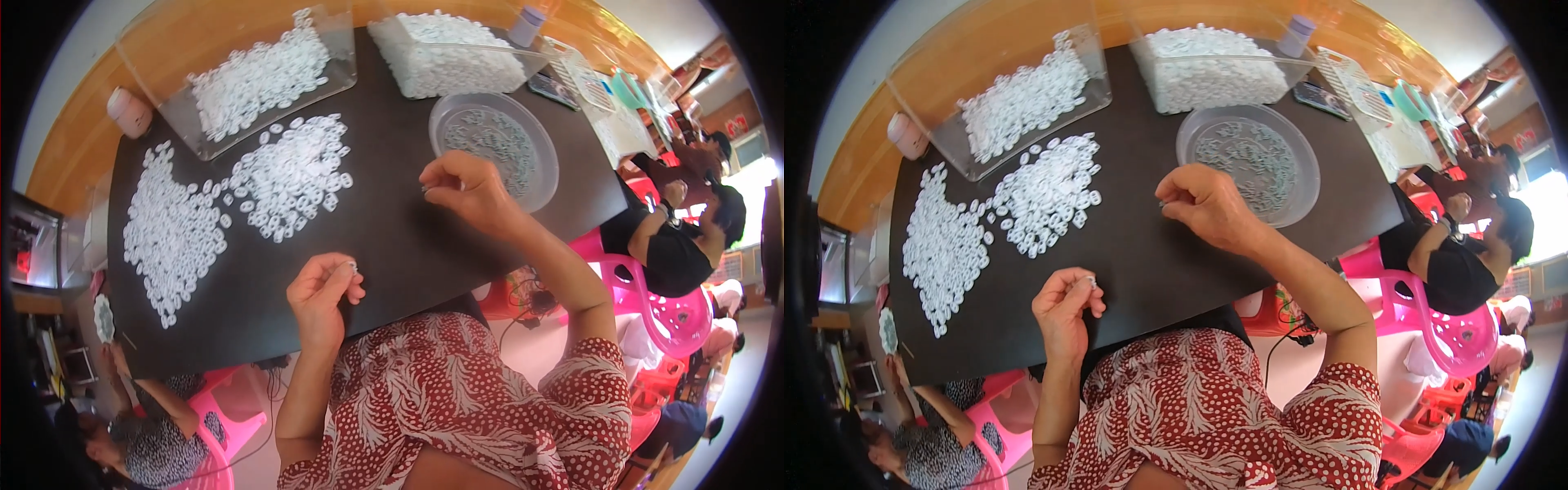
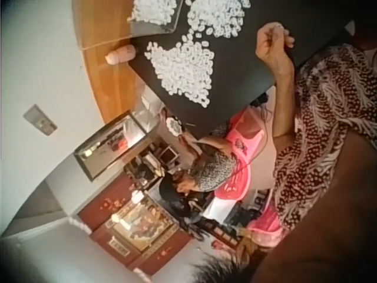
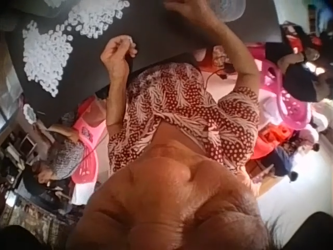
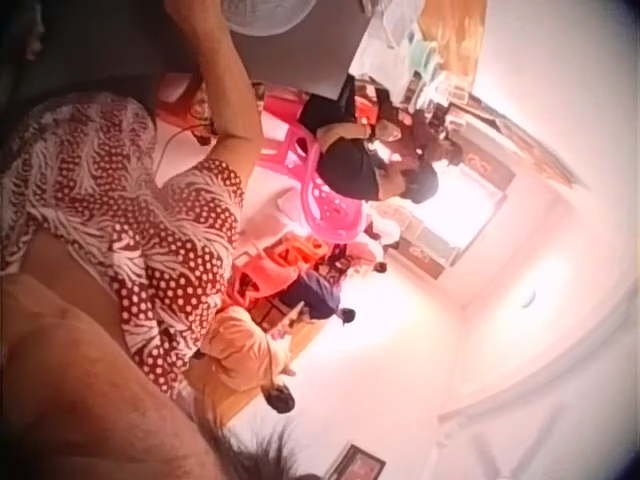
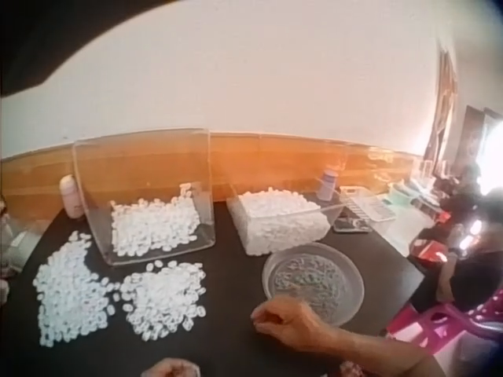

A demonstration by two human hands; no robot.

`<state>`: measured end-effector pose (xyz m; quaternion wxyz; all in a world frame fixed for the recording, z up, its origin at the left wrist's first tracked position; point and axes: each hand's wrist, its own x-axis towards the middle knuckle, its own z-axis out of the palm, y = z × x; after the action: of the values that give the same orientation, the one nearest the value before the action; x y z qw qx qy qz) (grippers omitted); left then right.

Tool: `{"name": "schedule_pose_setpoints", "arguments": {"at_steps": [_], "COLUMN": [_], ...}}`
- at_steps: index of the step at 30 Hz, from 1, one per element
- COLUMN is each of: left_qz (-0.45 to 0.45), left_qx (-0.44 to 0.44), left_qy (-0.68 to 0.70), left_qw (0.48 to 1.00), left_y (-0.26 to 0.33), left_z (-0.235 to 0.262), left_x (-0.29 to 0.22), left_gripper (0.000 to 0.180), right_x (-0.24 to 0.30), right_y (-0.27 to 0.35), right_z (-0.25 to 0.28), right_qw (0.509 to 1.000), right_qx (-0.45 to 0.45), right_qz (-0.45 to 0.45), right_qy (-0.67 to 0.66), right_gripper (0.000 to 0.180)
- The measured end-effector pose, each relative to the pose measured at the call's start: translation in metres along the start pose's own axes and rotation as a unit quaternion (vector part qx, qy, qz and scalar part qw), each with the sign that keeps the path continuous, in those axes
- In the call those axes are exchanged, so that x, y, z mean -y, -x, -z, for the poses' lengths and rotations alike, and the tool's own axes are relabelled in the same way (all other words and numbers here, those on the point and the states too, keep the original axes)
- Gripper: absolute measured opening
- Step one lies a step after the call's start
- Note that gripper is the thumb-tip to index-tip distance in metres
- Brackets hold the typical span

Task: The recorder is manually assembling small white plastic components by inserting small pins or fasteners into them.

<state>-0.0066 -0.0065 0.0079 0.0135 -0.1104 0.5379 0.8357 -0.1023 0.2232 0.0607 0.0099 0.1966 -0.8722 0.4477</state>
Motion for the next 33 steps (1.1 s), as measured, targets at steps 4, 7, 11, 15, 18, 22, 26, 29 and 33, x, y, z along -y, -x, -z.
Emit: {"name": "schedule_pose_setpoints", "arguments": {"at_steps": [4, 7, 11, 15, 18, 22, 26, 29, 33], "left_qz": [-0.054, -0.244, -0.298, -0.305, -0.274, -0.149, -0.036, -0.006, -0.037], "left_qx": [-0.025, -0.023, -0.009, 0.014, 0.020, 0.018, 0.011, 0.016, -0.008], "left_qy": [-0.056, -0.316, -0.391, -0.399, -0.381, -0.325, -0.219, -0.202, -0.230], "left_qw": [0.997, 0.916, 0.871, 0.864, 0.883, 0.934, 0.975, 0.979, 0.972], "left_y": [0.000, -0.009, -0.014, -0.020, -0.022, -0.029, -0.035, -0.038, -0.046], "left_z": [-0.001, 0.005, 0.006, 0.012, 0.013, 0.018, 0.023, 0.022, 0.026], "left_x": [-0.004, -0.006, -0.017, -0.018, -0.018, -0.018, -0.021, -0.026, -0.017], "left_gripper": [0.018, 0.017, 0.016, 0.010, 0.007, 0.006, 0.006, 0.006, 0.008], "right_x": [0.005, 0.014, 0.021, 0.021, 0.022, 0.021, 0.024, 0.026, 0.013], "right_y": [-0.008, -0.014, -0.017, -0.020, -0.020, -0.020, -0.021, -0.022, -0.029], "right_z": [-0.044, -0.061, -0.078, -0.089, -0.093, -0.099, -0.106, -0.108, -0.115], "right_qw": [0.980, 0.970, 0.958, 0.957, 0.954, 0.959, 0.969, 0.979, 0.990], "right_qx": [0.064, 0.118, 0.170, 0.181, 0.181, 0.160, 0.132, 0.123, 0.086], "right_qz": [-0.039, -0.058, -0.063, -0.058, -0.057, -0.045, -0.009, 0.006, 0.051], "right_qy": [-0.182, -0.206, -0.224, -0.218, -0.230, -0.229, -0.206, -0.159, -0.103], "right_gripper": [0.014, 0.015, 0.016, 0.016, 0.018, 0.022, 0.023, 0.022, 0.022]}}
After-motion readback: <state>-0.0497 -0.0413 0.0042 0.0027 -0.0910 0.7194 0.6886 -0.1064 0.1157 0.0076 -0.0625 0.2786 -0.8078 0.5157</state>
